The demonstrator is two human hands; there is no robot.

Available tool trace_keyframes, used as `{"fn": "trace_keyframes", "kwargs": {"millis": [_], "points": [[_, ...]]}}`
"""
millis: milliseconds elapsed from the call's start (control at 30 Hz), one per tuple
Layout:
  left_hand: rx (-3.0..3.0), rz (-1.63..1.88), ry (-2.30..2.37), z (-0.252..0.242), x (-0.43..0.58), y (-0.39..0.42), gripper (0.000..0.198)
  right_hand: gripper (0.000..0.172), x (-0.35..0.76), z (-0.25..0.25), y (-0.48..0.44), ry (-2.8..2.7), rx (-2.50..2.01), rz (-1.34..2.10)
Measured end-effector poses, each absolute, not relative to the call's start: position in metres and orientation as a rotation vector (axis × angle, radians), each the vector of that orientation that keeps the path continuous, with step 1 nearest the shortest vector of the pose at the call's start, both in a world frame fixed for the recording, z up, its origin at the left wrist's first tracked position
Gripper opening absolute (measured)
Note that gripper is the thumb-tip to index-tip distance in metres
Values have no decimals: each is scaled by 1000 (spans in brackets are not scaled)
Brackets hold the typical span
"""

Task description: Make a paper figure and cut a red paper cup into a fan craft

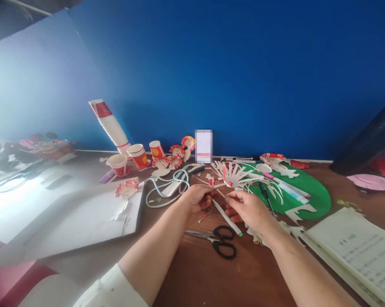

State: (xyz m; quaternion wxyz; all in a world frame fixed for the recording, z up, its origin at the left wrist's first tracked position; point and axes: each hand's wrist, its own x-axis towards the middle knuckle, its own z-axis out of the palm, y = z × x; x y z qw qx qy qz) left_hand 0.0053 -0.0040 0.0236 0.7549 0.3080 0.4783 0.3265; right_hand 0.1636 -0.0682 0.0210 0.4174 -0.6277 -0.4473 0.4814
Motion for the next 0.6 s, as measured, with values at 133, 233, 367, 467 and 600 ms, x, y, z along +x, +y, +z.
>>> {"fn": "trace_keyframes", "kwargs": {"millis": [133, 233, 367, 467, 600], "points": [[666, 652, 978, 24, 4, -5, 14, 21, 163, 23, -68, -969, -1500, 1203], [679, 622, 899, 23, 5, -7, 11, 20, 160, 22, -68, -808, -1424, 1380], [764, 584, 823, 20, 4, -9, 12, 22, 151, 15, -67, -662, -1292, 1588], [801, 553, 768, 19, 1, -7, 12, 21, 148, 12, -65, -620, -1205, 1605], [829, 530, 701, 19, -4, -5, 15, 25, 149, 11, -65, -603, -1162, 1624]]}}
